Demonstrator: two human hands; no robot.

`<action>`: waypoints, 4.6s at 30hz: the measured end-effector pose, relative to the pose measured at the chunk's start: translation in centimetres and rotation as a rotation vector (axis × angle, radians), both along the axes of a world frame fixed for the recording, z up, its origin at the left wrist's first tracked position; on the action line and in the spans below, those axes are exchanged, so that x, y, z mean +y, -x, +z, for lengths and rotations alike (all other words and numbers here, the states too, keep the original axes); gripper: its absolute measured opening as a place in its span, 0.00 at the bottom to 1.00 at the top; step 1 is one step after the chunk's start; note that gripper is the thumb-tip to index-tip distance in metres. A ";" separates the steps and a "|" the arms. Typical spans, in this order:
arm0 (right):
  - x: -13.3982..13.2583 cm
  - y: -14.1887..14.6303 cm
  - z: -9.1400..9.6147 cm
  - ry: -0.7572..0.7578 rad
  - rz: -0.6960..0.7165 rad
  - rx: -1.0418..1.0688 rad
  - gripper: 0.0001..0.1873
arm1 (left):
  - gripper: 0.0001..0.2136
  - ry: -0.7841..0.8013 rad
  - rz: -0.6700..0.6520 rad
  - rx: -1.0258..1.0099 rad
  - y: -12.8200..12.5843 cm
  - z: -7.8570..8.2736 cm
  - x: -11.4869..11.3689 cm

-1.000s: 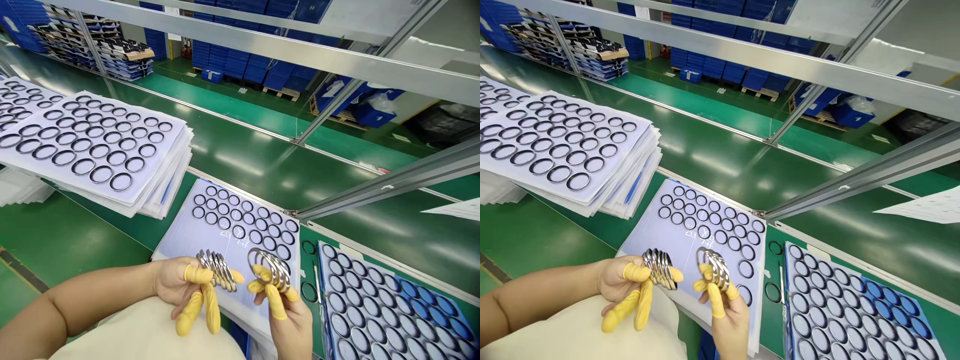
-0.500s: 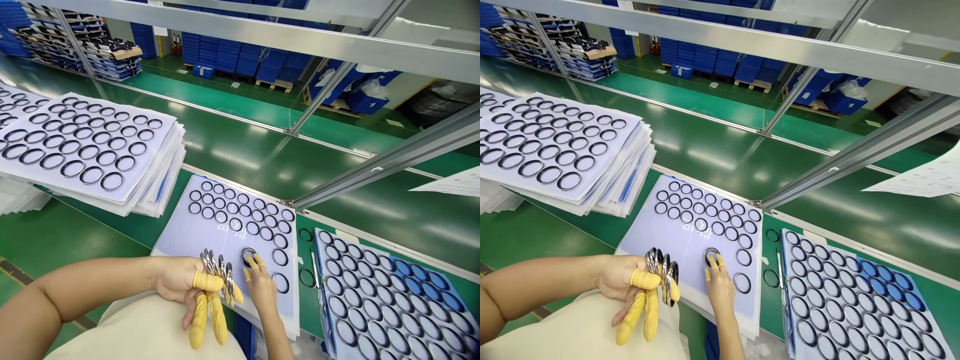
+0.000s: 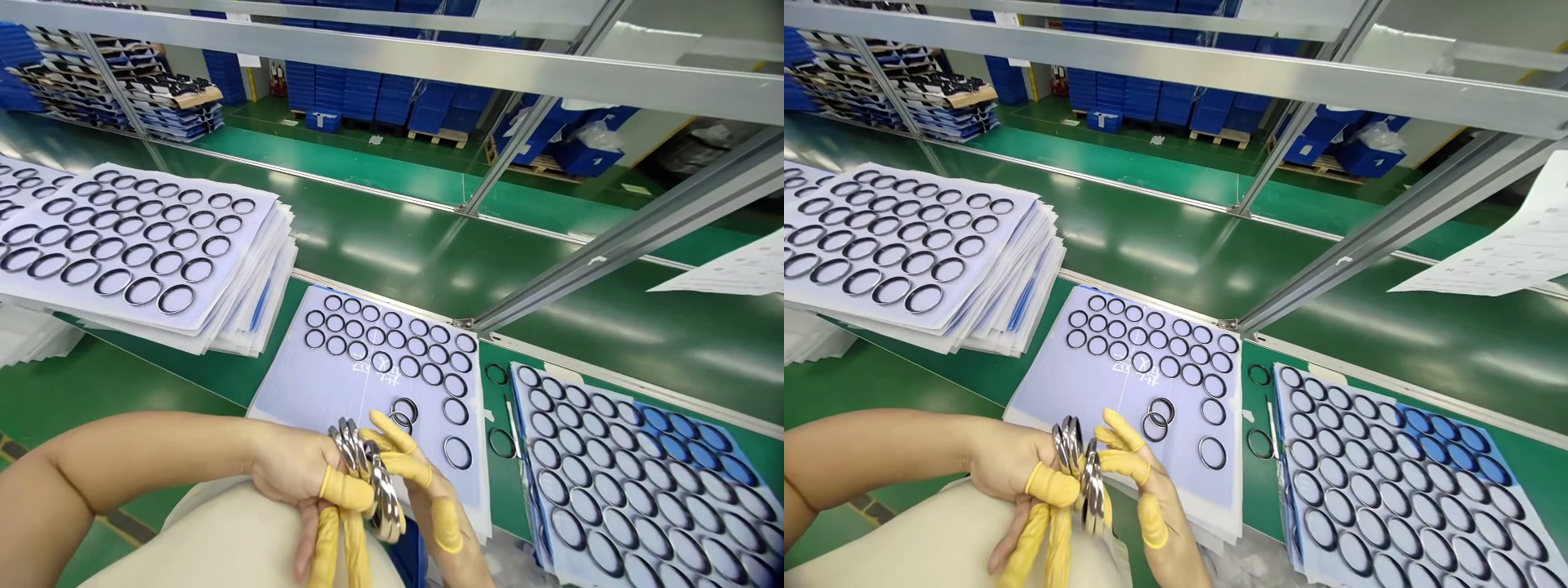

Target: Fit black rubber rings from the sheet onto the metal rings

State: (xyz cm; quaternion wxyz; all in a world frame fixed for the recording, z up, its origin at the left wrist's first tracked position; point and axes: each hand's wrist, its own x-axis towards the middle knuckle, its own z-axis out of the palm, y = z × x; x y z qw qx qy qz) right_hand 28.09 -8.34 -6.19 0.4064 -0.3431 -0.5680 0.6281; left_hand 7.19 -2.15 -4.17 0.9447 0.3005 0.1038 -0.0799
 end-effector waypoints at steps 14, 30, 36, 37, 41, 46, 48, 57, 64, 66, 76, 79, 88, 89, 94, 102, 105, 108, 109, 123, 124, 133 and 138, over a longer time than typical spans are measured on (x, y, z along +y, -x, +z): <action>0.4 1.8 2.0 -0.045 0.211 -0.023 0.41 | 0.26 -0.401 -0.041 0.004 -0.4 -0.1 -0.7; -0.9 2.8 -1.2 -0.051 -0.102 0.210 0.54 | 0.41 -0.206 0.253 -0.023 0.5 2.3 -1.1; -1.3 2.3 -0.3 -0.257 -0.114 -0.024 0.49 | 0.20 -0.109 0.287 0.074 0.2 2.4 -1.0; -1.5 2.3 0.0 -0.282 -0.129 -0.058 0.45 | 0.18 -0.156 0.268 0.092 0.2 2.7 -0.8; -2.0 2.6 1.1 -0.331 -0.165 -0.139 0.30 | 0.20 -0.496 0.293 0.097 0.3 3.8 0.3; -2.0 2.6 1.6 -0.344 -0.222 -0.118 0.19 | 0.22 -0.810 0.343 0.040 0.7 4.1 1.6; -1.9 2.4 1.8 -0.313 -0.272 -0.084 0.15 | 0.20 -0.921 0.314 0.039 0.9 4.4 2.0; -1.7 1.6 2.0 0.027 0.029 -0.049 0.28 | 0.12 -1.318 0.135 0.141 0.9 6.5 2.8; -1.7 2.2 3.2 0.292 0.131 0.130 0.27 | 0.09 -1.211 0.039 0.114 0.3 6.2 3.1; -1.3 2.3 3.7 0.294 0.171 0.140 0.26 | 0.09 -1.178 0.047 0.096 0.3 5.8 3.2; -2.4 2.7 2.1 0.326 -0.010 0.124 0.21 | 0.11 -1.428 0.085 0.119 0.5 6.3 3.8; -1.6 3.7 2.1 0.351 0.064 0.242 0.18 | 0.13 -1.616 0.087 0.109 0.4 6.9 3.9; 0.6 5.2 2.5 0.383 0.047 0.446 0.12 | 0.09 -1.726 -0.336 0.132 1.4 9.0 5.8; 0.7 5.2 2.5 0.368 0.037 0.424 0.13 | 0.08 -1.620 -0.367 0.125 1.5 9.2 6.2; 1.5 4.9 3.0 0.090 -0.015 0.159 0.13 | 0.10 -0.809 -0.410 -0.049 1.5 8.0 7.2; 2.6 2.7 2.4 -0.002 0.082 0.055 0.49 | 0.26 -0.370 -0.347 -0.141 0.5 4.1 4.6; 2.1 2.4 2.0 0.024 0.016 0.100 0.54 | 0.25 -0.428 -0.261 -0.098 0.6 4.2 4.2; 1.4 2.6 1.9 0.067 -0.032 0.107 0.55 | 0.26 -0.483 -0.110 -0.078 0.8 4.2 3.9; 1.2 2.7 2.0 0.080 -0.041 0.099 0.55 | 0.27 -0.480 -0.054 -0.074 0.9 4.0 3.7; 0.7 4.0 2.4 -0.191 -0.214 -0.273 0.56 | 0.15 -0.345 0.446 0.244 0.0 2.5 2.7; 0.6 4.0 2.5 -0.182 -0.205 -0.263 0.55 | 0.15 -0.397 0.463 0.214 0.1 2.5 2.7; -0.6 4.6 1.2 0.137 -0.100 0.100 0.39 | 0.13 -1.085 0.652 -0.025 1.1 3.6 3.0; 0.2 4.7 2.1 0.063 -0.231 0.091 0.21 | 0.13 -1.381 0.632 -0.021 1.9 3.7 2.8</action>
